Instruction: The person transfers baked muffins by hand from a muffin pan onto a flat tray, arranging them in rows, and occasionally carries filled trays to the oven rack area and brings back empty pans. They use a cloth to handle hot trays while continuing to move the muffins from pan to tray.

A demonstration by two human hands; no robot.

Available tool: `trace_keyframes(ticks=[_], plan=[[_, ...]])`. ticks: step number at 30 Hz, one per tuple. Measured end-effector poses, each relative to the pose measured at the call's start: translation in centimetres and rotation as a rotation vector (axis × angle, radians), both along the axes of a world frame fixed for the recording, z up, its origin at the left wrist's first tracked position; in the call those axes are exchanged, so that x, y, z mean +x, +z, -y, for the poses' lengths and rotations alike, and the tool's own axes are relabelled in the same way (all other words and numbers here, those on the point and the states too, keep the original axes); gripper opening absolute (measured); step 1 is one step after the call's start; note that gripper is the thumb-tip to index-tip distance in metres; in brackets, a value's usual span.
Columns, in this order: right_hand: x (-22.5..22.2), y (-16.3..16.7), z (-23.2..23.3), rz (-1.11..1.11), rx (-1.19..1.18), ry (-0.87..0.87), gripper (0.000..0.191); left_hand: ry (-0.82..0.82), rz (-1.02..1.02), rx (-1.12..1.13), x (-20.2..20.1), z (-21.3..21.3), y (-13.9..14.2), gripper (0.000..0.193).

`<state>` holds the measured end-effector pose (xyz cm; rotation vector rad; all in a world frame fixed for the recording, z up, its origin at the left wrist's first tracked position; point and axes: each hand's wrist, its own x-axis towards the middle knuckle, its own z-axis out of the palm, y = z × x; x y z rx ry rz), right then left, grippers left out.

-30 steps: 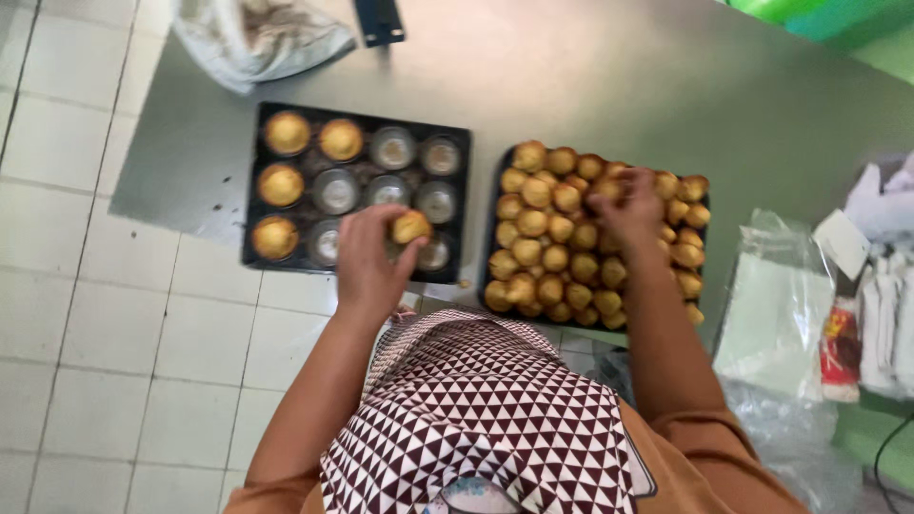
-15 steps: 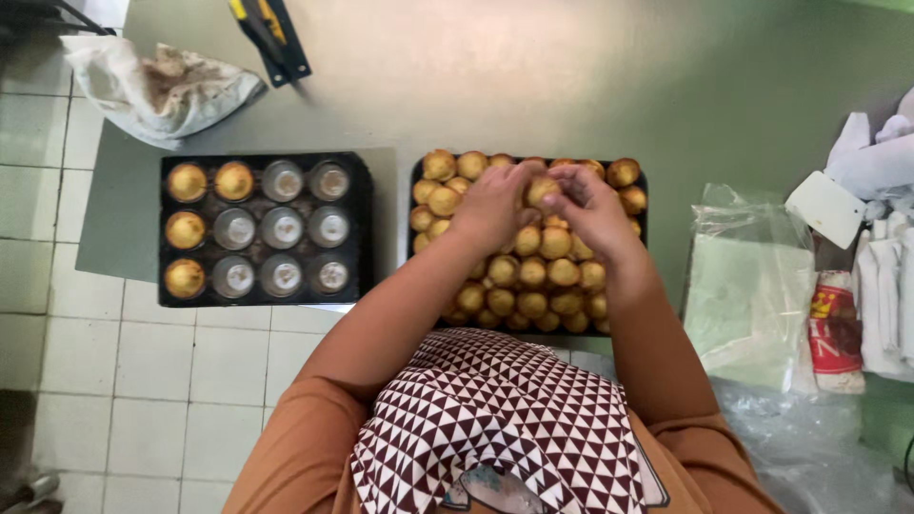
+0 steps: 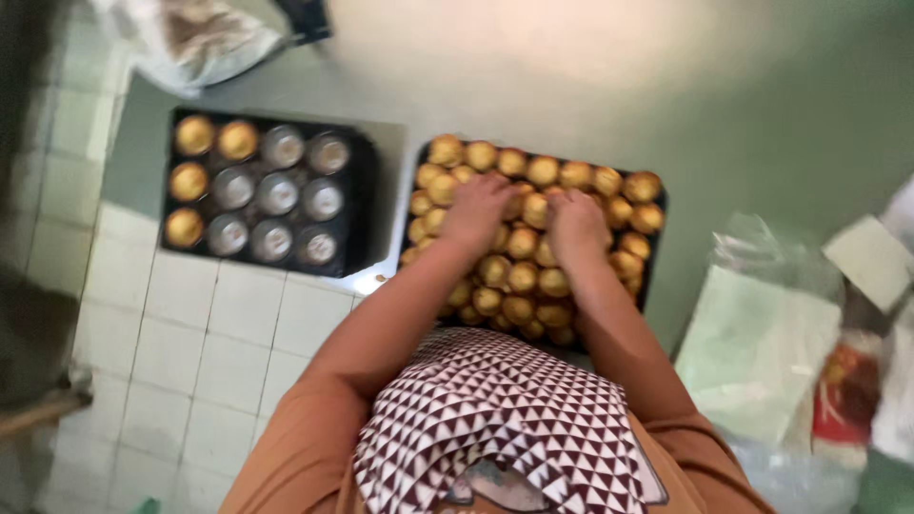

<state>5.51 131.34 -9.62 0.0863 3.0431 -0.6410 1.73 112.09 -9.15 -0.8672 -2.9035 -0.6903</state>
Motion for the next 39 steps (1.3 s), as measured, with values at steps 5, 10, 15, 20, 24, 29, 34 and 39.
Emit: trace_keyframes(ticks=[5,10,15,20,24,29,34,39], plan=[[-1.5,1.6,-1.2,-0.188,-0.219,0.041,0.029,0.129,-0.22,0.274,1.4,4.4,3.8,0.053],[-5.9,6.8,4.8,-0.108,-0.096,0.152,0.019,0.502,-0.274,0.242,2.5,20.7,7.0,0.048],[-13.0,7.9,25.2,-0.16,-0.273,0.535,0.022,1.064,-0.2,-0.051,5.7,36.4,6.3,0.048],[-15.0,7.2,39.5,-0.212,-0.023,0.651,0.042,1.079,0.022,-0.025,6.0,41.0,4.6,0.039],[-16.4,6.2,41.8,-0.147,-0.071,0.641,0.042,1.007,0.045,0.134,6.4,41.3,5.7,0.047],[-18.2,5.3,46.0,-0.217,-0.211,0.769,0.044,0.935,0.071,0.231,6.5,41.3,7.3,0.046],[-15.6,4.4,47.8,-0.187,-0.21,0.565,0.041,0.886,0.044,0.281,6.9,42.1,5.5,0.041],[-11.9,3.1,36.4,-0.211,-0.787,0.421,0.053,0.824,0.097,0.653,9.1,43.4,4.7,0.052]])
